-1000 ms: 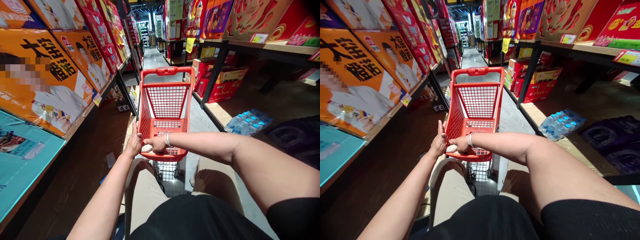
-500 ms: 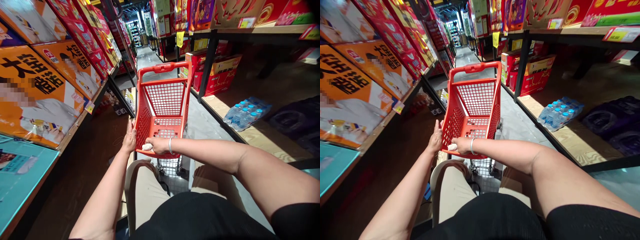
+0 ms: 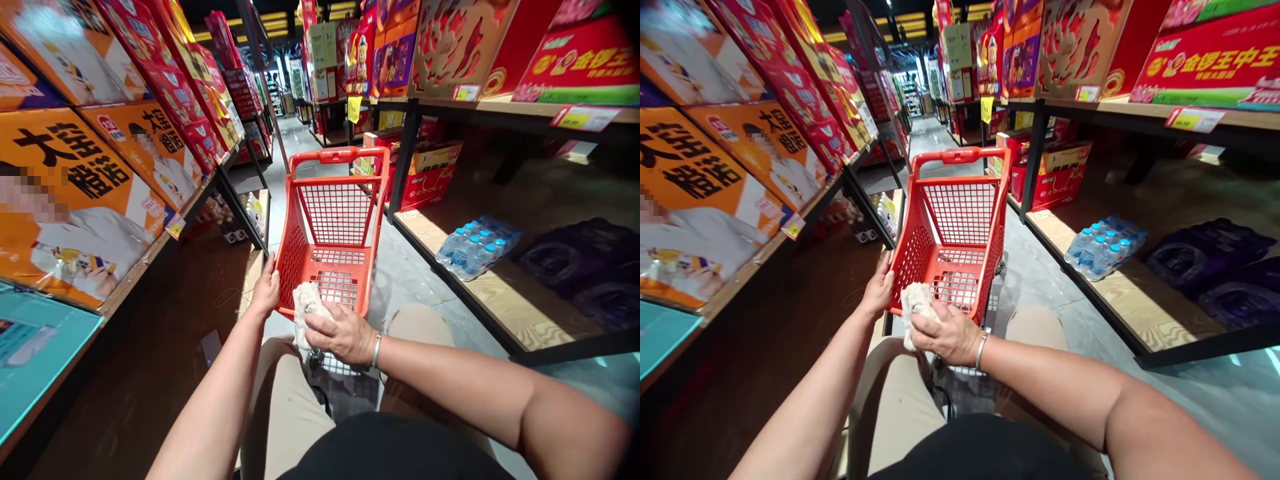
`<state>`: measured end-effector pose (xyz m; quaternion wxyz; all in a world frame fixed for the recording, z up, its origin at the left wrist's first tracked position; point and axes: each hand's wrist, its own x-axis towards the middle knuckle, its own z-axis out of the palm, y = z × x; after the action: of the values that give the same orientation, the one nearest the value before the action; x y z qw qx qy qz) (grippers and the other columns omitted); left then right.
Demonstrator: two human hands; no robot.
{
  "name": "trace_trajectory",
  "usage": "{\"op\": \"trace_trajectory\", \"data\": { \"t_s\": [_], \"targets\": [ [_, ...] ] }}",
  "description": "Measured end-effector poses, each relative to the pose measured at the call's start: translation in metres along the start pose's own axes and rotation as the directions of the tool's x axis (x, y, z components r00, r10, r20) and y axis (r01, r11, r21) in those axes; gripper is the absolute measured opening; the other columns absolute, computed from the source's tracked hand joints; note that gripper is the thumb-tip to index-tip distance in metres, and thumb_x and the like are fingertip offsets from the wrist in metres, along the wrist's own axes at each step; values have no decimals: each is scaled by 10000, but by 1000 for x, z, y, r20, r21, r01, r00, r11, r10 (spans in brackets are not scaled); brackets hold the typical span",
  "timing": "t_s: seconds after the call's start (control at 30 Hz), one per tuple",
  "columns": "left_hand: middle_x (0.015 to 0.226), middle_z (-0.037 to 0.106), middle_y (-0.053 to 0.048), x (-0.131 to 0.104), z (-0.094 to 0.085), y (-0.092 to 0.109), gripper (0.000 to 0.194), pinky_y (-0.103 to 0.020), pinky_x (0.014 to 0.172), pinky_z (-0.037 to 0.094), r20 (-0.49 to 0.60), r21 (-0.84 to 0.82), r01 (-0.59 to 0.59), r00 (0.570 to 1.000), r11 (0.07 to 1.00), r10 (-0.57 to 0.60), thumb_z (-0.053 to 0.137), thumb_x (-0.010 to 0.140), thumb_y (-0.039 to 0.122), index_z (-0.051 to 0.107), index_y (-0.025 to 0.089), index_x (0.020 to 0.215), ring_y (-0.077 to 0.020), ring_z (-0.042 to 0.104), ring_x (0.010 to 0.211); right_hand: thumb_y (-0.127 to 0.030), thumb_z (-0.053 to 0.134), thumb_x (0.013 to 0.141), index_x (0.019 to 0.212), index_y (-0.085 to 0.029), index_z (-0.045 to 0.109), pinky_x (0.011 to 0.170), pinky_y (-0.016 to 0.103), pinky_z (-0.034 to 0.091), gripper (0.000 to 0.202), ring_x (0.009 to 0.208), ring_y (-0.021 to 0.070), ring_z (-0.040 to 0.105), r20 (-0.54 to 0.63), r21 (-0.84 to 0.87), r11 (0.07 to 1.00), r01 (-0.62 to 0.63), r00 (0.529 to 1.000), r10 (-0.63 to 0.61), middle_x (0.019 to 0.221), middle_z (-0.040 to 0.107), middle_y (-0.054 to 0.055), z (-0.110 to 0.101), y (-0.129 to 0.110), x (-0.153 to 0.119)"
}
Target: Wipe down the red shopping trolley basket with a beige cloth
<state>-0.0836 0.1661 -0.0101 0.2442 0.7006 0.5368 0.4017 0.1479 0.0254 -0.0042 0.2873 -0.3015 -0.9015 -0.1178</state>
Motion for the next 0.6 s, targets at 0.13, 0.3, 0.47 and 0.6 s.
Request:
{"op": "trace_trajectory", "data": {
  "t_s": [0.13, 0.3, 0.47, 0.6],
  "targets": [
    [1614, 396, -76, -7, 10, 16, 612, -393, 1284, 219, 15, -109, 73, 997, 991, -71, 380, 979, 331, 351, 174, 1570, -207, 338, 1513, -220, 565, 886, 1175, -267, 629, 831, 399, 527, 300, 999, 248, 572, -105, -4, 998, 55, 993, -55, 1258, 668, 64, 6, 27, -18],
    [1673, 266, -57, -25, 45, 31, 652, -381, 1298, 135, -14, -191, 41, 999, 981, -44, 388, 973, 347, 281, 191, 1596, -191, 194, 1562, -194, 547, 841, 1256, -261, 548, 873, 396, 565, 421, 1076, 231, 625, -186, 267, 964, -9, 981, 61, 1236, 653, 94, -13, 70, -39],
    [1713, 3, -66, -50, 94, 69, 733, -389, 1289, 30, 74, -229, 24, 997, 973, -7, 376, 980, 400, 126, 169, 1629, -199, -40, 1569, -170, 564, 791, 1186, -255, 581, 974, 397, 547, 404, 1119, 225, 654, -115, 406, 847, -344, 900, 421, 1176, 665, 74, -32, 141, -61],
    [1687, -123, -32, -67, 112, 95, 812, -378, 1291, 72, 362, -288, -10, 925, 958, 118, 449, 951, 450, 101, 182, 1634, -208, -74, 1559, -228, 529, 736, 1046, -232, 598, 786, 373, 580, 318, 843, 210, 683, -9, 416, 583, -698, 638, 770, 968, 696, 41, -51, 194, -53]
  ]
}}
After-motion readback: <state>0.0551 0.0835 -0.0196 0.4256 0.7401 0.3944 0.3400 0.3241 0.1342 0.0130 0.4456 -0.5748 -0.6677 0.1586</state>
